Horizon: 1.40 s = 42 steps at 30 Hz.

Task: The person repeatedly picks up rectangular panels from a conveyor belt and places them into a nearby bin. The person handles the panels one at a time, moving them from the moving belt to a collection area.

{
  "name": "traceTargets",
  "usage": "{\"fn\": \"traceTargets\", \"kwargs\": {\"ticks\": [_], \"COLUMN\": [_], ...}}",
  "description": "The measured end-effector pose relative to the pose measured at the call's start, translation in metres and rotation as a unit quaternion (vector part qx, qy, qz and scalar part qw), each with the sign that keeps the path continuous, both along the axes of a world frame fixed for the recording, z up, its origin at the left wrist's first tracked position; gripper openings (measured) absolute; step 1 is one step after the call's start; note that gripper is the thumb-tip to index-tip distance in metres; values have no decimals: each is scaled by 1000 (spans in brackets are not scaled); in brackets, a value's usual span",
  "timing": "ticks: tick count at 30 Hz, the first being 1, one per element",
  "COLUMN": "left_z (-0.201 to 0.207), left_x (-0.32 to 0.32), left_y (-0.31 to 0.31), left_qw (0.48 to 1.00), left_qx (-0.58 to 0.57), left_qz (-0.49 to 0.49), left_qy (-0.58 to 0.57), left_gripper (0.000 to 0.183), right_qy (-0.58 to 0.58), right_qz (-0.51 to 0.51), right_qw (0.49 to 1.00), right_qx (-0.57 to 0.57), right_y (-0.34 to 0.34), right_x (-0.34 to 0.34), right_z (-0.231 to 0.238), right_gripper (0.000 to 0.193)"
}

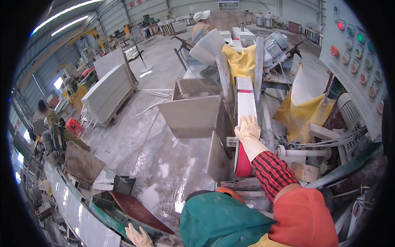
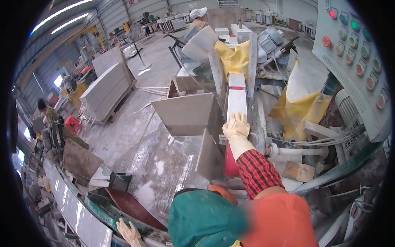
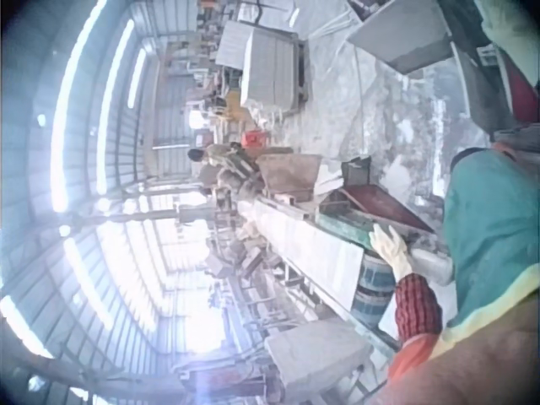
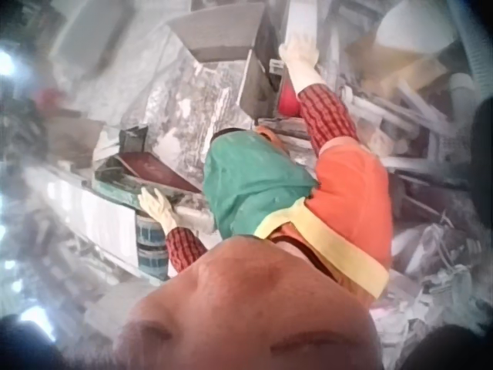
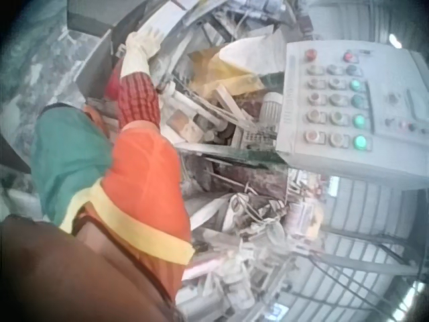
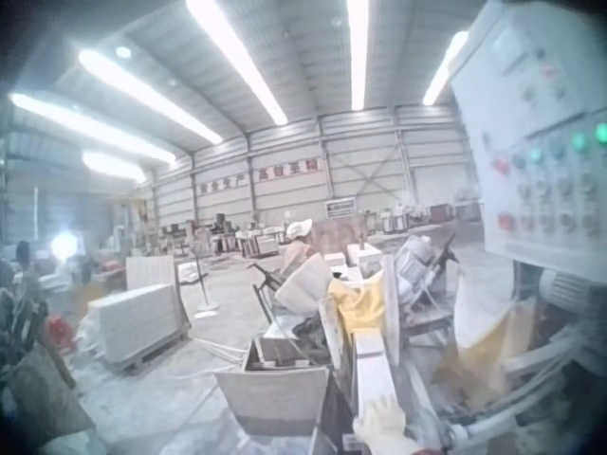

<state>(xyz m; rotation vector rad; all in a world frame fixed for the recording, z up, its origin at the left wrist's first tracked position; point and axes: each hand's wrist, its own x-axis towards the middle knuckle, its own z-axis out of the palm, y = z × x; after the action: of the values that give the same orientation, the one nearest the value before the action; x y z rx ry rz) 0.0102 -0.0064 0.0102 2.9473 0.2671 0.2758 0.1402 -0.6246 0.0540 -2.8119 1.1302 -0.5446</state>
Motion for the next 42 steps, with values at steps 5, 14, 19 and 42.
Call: {"fn": "traceTargets", "kwargs": {"ticks": [5, 14, 19, 42], "left_z": [-29, -32, -31, 21], "left_x": [-3, 1, -1, 71], "left_y": [19, 20, 21, -411], "left_qw": [995, 992, 992, 644], "left_qx": [-49, -75, -89, -688], "left_qz": [53, 24, 26, -237], "left_qy": [-61, -95, -89, 236], "left_gripper": [54, 50, 49, 66], "right_qy": [-13, 24, 26, -200], "right_qz": [75, 111, 145, 162], "right_qw": [997, 993, 989, 904], "right_qx": [9, -21, 8, 340], "right_y": [47, 66, 50, 17], "right_x": [-52, -98, -89, -174], "right_z": [0, -2, -2, -28], "right_gripper": [48, 49, 52, 68]}}
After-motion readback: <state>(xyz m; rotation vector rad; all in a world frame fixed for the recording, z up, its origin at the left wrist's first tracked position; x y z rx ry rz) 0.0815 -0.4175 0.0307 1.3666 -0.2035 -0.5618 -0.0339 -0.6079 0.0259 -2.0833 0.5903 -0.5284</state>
